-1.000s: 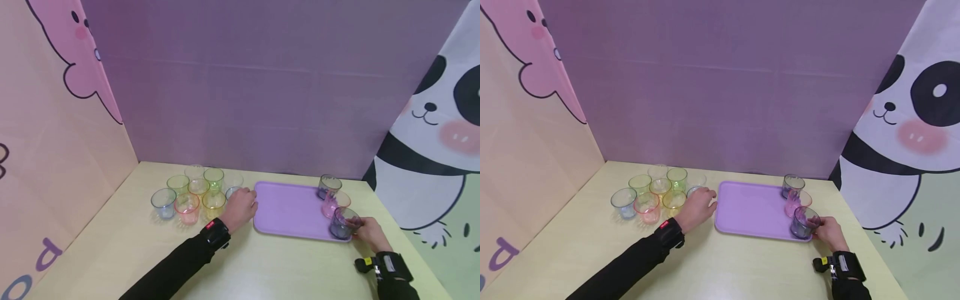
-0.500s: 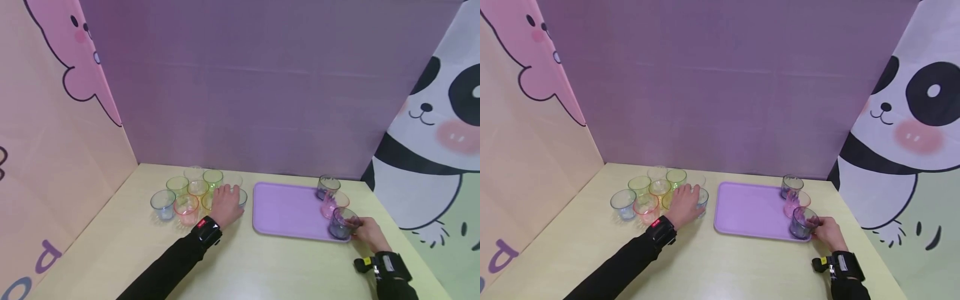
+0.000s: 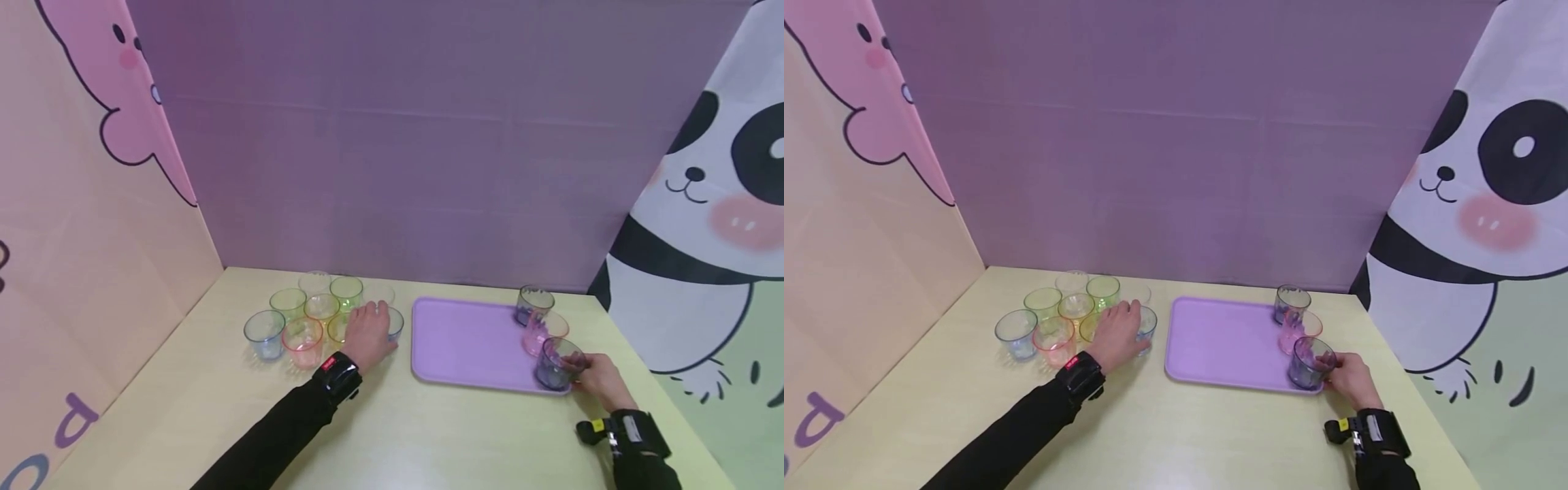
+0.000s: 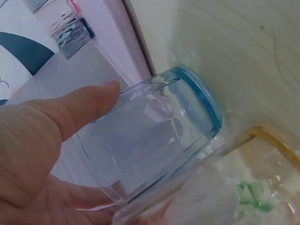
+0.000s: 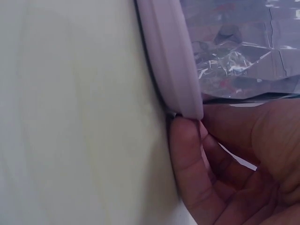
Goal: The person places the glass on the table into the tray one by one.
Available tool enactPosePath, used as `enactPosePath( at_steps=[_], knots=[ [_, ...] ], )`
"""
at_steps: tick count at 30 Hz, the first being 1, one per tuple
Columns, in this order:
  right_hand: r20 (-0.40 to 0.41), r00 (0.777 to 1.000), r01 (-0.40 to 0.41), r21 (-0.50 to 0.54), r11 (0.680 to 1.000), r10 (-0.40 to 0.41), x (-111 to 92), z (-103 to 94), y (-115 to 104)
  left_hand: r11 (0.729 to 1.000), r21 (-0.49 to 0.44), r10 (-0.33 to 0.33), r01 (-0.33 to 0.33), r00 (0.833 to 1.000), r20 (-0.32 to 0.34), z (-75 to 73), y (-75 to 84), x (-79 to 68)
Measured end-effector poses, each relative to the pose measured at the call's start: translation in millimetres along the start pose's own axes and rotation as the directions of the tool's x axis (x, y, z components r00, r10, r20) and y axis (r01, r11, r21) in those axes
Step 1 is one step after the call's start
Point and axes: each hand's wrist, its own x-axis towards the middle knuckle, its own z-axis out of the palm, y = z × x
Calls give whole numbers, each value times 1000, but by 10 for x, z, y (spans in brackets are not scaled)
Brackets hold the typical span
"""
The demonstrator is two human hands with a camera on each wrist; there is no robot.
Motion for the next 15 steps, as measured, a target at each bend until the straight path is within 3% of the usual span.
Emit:
enactPosePath(
  at_steps=[9,12,15],
  knots=[
    [-14,1000,21,-12,1000,-21,-9,14,21,1000,-13,25,-25,998,-54,26,72,33],
    [-13,1000,20,-16,1000,-20,-21,12,16,995,-104,2,-8,999,-50,30,127,47],
    [-14,1000,26,-9,1000,-26,-18,4,8,966,-258,-33,23,999,-32,-2,203,73]
  ],
)
